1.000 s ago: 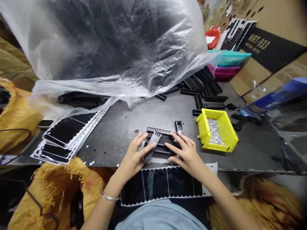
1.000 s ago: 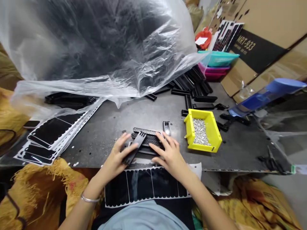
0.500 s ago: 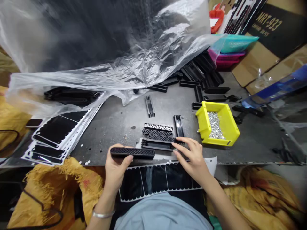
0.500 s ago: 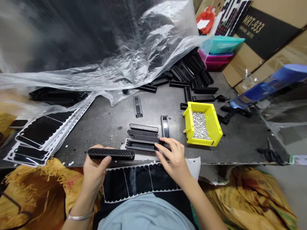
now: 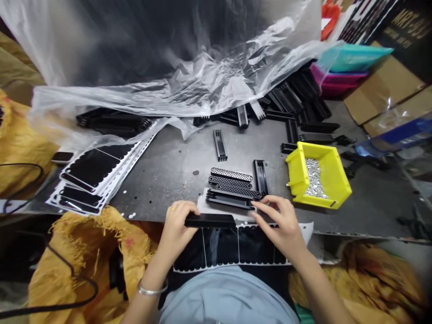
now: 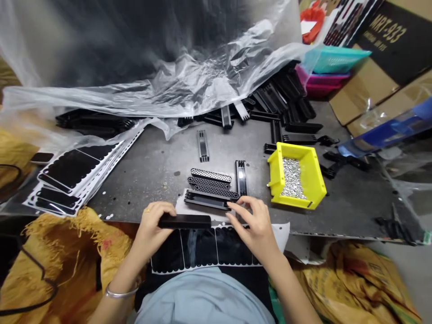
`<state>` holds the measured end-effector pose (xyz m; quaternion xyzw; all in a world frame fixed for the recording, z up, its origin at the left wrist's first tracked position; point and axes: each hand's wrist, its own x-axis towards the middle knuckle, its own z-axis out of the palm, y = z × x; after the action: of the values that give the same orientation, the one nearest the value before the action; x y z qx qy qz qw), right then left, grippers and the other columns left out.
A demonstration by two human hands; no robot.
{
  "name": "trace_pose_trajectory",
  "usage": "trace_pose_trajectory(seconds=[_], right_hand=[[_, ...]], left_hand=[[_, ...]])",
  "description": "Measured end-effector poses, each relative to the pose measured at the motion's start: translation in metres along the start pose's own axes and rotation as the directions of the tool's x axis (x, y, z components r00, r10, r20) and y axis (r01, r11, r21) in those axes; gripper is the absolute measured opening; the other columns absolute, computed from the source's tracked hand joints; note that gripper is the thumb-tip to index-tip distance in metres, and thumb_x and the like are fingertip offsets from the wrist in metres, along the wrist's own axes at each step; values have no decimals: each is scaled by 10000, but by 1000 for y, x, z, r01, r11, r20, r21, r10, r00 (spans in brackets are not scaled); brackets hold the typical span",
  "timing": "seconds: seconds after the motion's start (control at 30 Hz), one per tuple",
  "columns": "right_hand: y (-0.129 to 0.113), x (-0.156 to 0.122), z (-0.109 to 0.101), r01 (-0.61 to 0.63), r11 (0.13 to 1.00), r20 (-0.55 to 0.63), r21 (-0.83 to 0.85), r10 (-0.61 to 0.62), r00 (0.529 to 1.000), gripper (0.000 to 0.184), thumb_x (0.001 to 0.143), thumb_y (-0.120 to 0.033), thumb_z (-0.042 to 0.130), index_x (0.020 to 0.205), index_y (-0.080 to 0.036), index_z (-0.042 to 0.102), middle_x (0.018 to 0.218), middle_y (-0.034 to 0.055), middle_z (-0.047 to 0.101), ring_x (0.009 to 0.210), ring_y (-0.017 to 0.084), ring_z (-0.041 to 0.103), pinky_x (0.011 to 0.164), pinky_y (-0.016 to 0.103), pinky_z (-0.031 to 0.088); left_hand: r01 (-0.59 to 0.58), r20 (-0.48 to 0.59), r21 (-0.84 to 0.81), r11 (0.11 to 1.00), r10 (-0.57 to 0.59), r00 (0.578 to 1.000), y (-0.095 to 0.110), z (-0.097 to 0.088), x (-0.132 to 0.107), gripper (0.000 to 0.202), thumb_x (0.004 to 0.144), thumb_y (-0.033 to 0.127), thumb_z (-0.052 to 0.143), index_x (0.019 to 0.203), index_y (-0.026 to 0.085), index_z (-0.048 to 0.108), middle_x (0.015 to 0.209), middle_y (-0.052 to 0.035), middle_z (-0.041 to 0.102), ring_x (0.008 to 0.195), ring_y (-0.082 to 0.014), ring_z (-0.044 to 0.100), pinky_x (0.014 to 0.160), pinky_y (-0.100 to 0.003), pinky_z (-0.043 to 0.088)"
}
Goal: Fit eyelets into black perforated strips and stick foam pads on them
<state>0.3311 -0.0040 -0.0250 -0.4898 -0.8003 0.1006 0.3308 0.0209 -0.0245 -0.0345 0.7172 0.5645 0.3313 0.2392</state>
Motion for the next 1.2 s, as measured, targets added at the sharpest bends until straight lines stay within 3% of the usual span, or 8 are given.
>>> trace_pose_trajectory(seconds=[0.13, 0.27, 0.37, 0.57, 0.7, 0.8, 0.97, 1.2], right_hand=[[1, 8, 6, 42, 998, 51, -44, -40, 998, 376, 970, -291, 703, 1343, -292, 650, 1242, 110, 630, 962, 251, 617, 883, 464, 522], [-3, 16, 9, 66, 995, 112, -68, -58, 992, 443, 997, -267, 644, 1433, -264, 567, 1276, 143, 626, 1102, 295, 637, 916, 481, 557], [-5, 15, 11, 109, 994, 155, 4, -108, 982, 357, 997, -194, 605, 1350, -245, 590, 1283, 139, 642, 1154, 278, 654, 922, 443, 586], [-11, 10, 8, 219, 969, 257, 111, -241, 936, 388, 1016, -84, 460, 1295, -280, 645, 1351, 123, 662, 1113, 233, 697, 901, 395, 619], [-8, 10, -5, 61, 991, 199, 116, -83, 976, 309, 1025, -151, 536, 1289, -262, 652, 1192, 118, 669, 1033, 217, 714, 878, 359, 625], [-4, 6, -5, -41, 997, 147, -66, 50, 988, 225, 1028, -263, 593, 1224, -247, 702, 1046, 101, 674, 889, 226, 729, 805, 373, 638], [-3, -3, 9, -14, 1000, 106, -24, 16, 994, 272, 1033, -191, 551, 1254, -256, 695, 1305, 135, 691, 1091, 254, 740, 931, 411, 646], [13, 2, 12, 236, 968, 39, 82, -240, 970, 295, 1015, -106, 530, 1184, -261, 715, 1202, 101, 755, 1134, 243, 726, 923, 426, 649]], left_hand=[[6, 12, 71, 997, -7, 1000, 0, 1, 2, 389, 859, 310, 814, 1182, 248, 607, 1150, -67, 669, 1109, -278, 608, 1011, -461, 447], [44, 7, 29, 999, -44, 999, 9, 13, 11, 1075, 782, 381, 897, 1621, 353, 226, 1483, -138, 465, 1375, -342, 488, 1162, -549, 399], [37, 73, -53, 998, -34, 997, 12, 17, 13, 1249, 761, 386, 915, 1658, 409, 46, 1611, -141, 319, 1507, -360, 367, 1230, -563, 346], [-55, 115, -103, 993, 67, 991, 6, 14, 10, 818, 873, 296, 812, 1558, 351, 368, 1415, -105, 558, 1348, -319, 525, 1162, -530, 424], [-91, 157, -78, 993, 102, 982, 6, 16, 10, 388, 890, 141, 722, 1239, 266, 607, 1191, -77, 625, 1169, -286, 581, 1044, -474, 489], [-70, 115, 9, 997, 69, 991, 11, 21, 13, 427, 826, 52, 704, 1190, 248, 600, 1291, -108, 553, 1265, -324, 522, 1086, -534, 465], [-119, 129, -10, 993, 119, 984, 19, 26, 20, 412, 837, 35, 642, 1181, 236, 538, 1603, -155, 301, 1551, -370, 288, 1221, -608, 347], [-115, 119, -6, 993, 115, 986, 14, 20, 24, 659, 828, 158, 766, 1398, 266, 453, 1440, -152, 461, 1397, -362, 447, 1166, -593, 399]])
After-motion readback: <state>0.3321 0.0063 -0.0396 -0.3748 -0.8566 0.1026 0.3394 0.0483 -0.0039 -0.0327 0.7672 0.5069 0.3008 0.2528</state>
